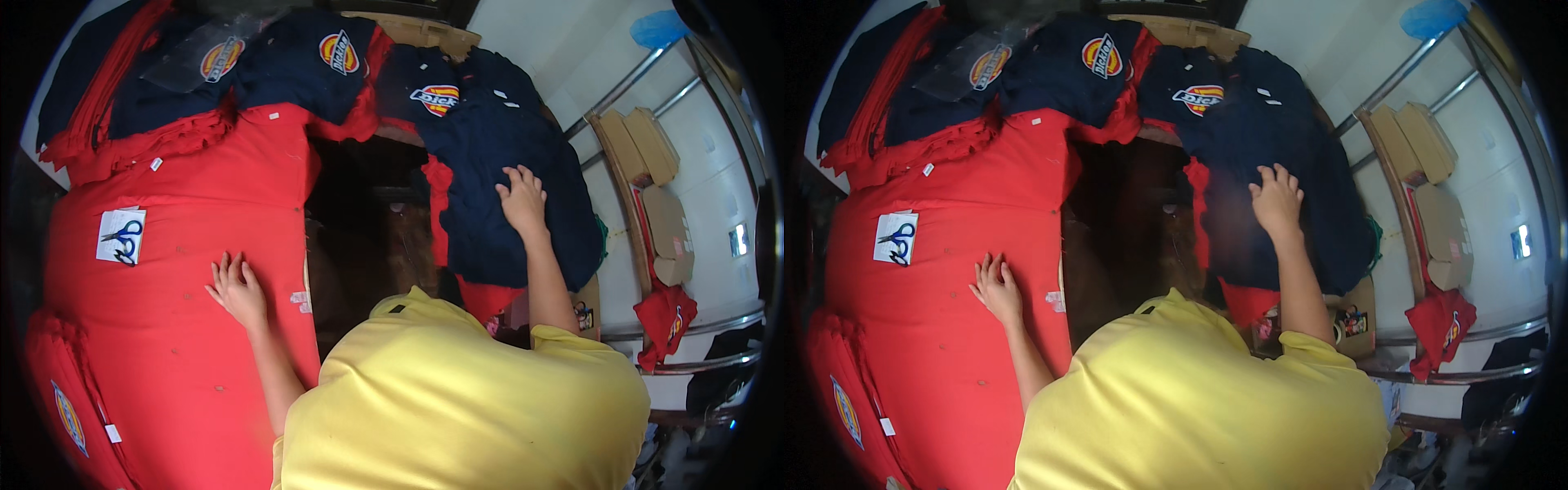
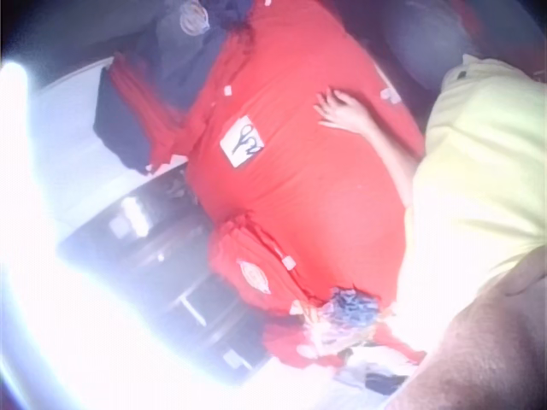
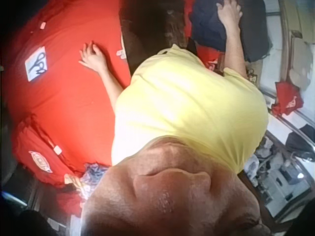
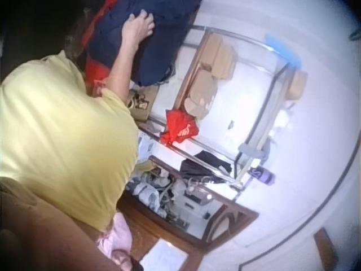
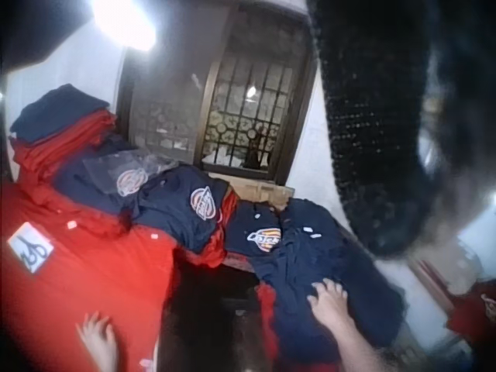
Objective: The person picks up dark shirts from a stack, lays them flat on a table one at a time, and folds them.
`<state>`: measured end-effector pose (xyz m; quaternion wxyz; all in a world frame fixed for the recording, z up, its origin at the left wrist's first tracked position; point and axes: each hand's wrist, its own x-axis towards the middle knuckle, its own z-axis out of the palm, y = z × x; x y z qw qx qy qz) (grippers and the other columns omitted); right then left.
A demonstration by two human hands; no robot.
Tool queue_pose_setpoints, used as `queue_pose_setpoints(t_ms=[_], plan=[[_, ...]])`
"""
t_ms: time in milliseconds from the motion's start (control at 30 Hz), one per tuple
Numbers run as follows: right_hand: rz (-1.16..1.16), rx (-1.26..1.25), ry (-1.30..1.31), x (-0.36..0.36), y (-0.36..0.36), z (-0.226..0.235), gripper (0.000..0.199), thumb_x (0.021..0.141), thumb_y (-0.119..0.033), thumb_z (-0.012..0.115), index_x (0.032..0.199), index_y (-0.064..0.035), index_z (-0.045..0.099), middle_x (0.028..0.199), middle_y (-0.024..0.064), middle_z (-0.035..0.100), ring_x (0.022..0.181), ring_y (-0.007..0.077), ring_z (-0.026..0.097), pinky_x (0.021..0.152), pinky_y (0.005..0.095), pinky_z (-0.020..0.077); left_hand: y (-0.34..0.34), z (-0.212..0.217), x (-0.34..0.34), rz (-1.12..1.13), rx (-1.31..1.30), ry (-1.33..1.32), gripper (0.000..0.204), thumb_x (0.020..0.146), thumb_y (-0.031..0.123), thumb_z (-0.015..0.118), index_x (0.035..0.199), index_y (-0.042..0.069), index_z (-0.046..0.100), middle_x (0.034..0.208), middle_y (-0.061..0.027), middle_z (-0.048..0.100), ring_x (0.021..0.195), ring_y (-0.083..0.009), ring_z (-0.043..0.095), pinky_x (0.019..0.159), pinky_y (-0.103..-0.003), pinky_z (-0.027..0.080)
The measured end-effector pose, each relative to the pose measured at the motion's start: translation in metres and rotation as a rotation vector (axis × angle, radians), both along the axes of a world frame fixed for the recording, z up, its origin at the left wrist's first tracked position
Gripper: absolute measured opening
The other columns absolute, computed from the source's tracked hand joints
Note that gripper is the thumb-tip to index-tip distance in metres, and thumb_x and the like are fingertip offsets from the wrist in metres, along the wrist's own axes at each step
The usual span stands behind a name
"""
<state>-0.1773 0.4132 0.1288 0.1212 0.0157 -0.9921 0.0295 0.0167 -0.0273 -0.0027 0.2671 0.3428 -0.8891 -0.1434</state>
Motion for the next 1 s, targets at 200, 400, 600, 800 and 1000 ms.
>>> queue_pose_setpoints(t_ms=[200, 400, 600, 800, 1000], plan=[[-0.320, 0.083, -0.038, 0.018, 0.099, 0.003, 0.040, 0.093, -0.030, 0.053, 0.130, -0.0133, 0.053, 0.136, 0.0144, 0.048, 0.124, 0.0362, 0.045, 0.100, 0.0524, 0.0367, -0.014, -0.011, 0.012, -0.095, 0.066, 0.062, 0.025, 0.094, 0.025, 0.053, 0.113, 0.016, 0.067, 0.129, -0.0026, 0.059, 0.132, -0.0240, 0.043, 0.115, -0.053, 0.011], [-0.741, -0.320, 0.024, 0.042, 0.251, -0.053, 0.071, 0.091, -0.060, 0.043, 0.143, -0.0121, 0.040, 0.141, 0.0207, 0.044, 0.131, 0.0393, 0.040, 0.107, 0.0516, 0.0300, -0.006, -0.001, 0.009, -0.115, 0.149, 0.064, 0.025, 0.095, 0.023, 0.052, 0.113, 0.014, 0.067, 0.130, -0.0025, 0.059, 0.133, -0.0238, 0.041, 0.116, -0.051, 0.010], [-0.778, -0.661, 0.093, 0.032, 0.289, -0.086, 0.087, 0.085, -0.067, 0.050, 0.140, -0.0012, 0.041, 0.141, 0.0252, 0.042, 0.133, 0.0385, 0.038, 0.110, 0.0433, 0.0293, -0.008, -0.003, 0.013, -0.116, 0.085, 0.045, 0.024, 0.095, 0.023, 0.053, 0.111, 0.014, 0.068, 0.129, -0.0021, 0.059, 0.133, -0.0234, 0.041, 0.116, -0.051, 0.010], [-0.825, -0.301, 0.029, 0.021, 0.287, -0.052, 0.070, 0.084, -0.051, 0.062, 0.128, 0.0032, 0.055, 0.132, 0.0232, 0.053, 0.125, 0.0353, 0.049, 0.106, 0.0413, 0.0367, -0.003, 0.000, 0.010, -0.106, 0.086, 0.066, 0.024, 0.094, 0.022, 0.053, 0.111, 0.014, 0.069, 0.128, -0.0015, 0.060, 0.132, -0.0232, 0.042, 0.116, -0.050, 0.010], [-0.663, -0.160, 0.094, 0.031, 0.234, 0.005, 0.054, 0.086, -0.037, 0.064, 0.121, 0.0033, 0.058, 0.122, 0.0258, 0.058, 0.117, 0.0374, 0.055, 0.098, 0.0437, 0.0419, -0.006, -0.004, 0.010, -0.099, 0.071, 0.042, 0.025, 0.095, 0.024, 0.053, 0.111, 0.015, 0.068, 0.128, -0.0010, 0.060, 0.132, -0.0227, 0.043, 0.116, -0.050, 0.011]])
